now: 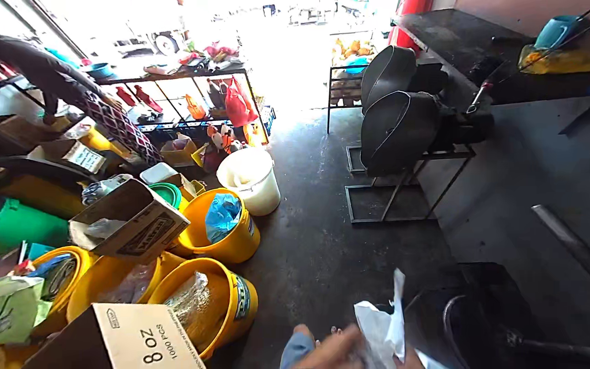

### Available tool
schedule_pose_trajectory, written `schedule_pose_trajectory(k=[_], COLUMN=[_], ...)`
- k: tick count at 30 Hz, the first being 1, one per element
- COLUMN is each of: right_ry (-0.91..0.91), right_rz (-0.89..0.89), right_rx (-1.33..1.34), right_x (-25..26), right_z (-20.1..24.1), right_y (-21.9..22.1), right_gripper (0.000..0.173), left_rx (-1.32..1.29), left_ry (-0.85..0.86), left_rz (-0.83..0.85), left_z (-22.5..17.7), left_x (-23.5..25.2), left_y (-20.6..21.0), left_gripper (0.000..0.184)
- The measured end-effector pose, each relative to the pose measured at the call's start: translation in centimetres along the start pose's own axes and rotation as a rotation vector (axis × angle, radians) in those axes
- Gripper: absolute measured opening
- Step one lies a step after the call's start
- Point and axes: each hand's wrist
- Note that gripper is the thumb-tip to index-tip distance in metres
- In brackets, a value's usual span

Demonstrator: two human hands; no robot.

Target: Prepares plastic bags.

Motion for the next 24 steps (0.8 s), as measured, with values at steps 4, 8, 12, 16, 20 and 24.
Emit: schedule_pose_trajectory(k=[4, 8, 12, 16, 20, 24], right_ry=[0.456, 0.603, 0.661, 0.599, 0.72, 0.607], right_rz=[-0.251, -0.408, -0.517, -0.721, -0.98, -0.921], right_rx=[0.125, 0.12, 0.331, 0.427, 0.32, 0.312], right_x=[1.7, -3.3, -11.6, -17.2, -19.8, -23.1], right_z=[3.3, 3.4, 4.8, 4.5, 4.5, 1.5], right_y=[-2.5, -2.9, -2.3, -1.2, -1.6, -3.1], right_gripper=[0.044, 0.044, 0.043, 0.072, 0.062, 0.046], left_rx=[-0.008, 0.14, 0.118, 0.001, 0.23, 0.511], left_ry=[-0.076, -0.078, 0.049, 0.01, -0.017, 0.092], left_rz=[-0.19, -0.143, 0.141, 0.401, 0.614, 0.643], left_z=[3.1, 7.2, 6.9, 3.0, -0.5, -3.5], left_x=[1.0, 3.5, 10.1, 10.6, 8.4, 7.7], left_y=[-7.0, -9.4, -6.1, 1.2, 10.2, 20.4], left_gripper=[0.05, 0.043, 0.026, 0.039, 0.034, 0.047])
Point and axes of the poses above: each hand's wrist, its own x-axis towards the middle knuckle, its own y-axis out of the palm, z = x × y, and after that the axes turned 12 degrees about -y, right-handed
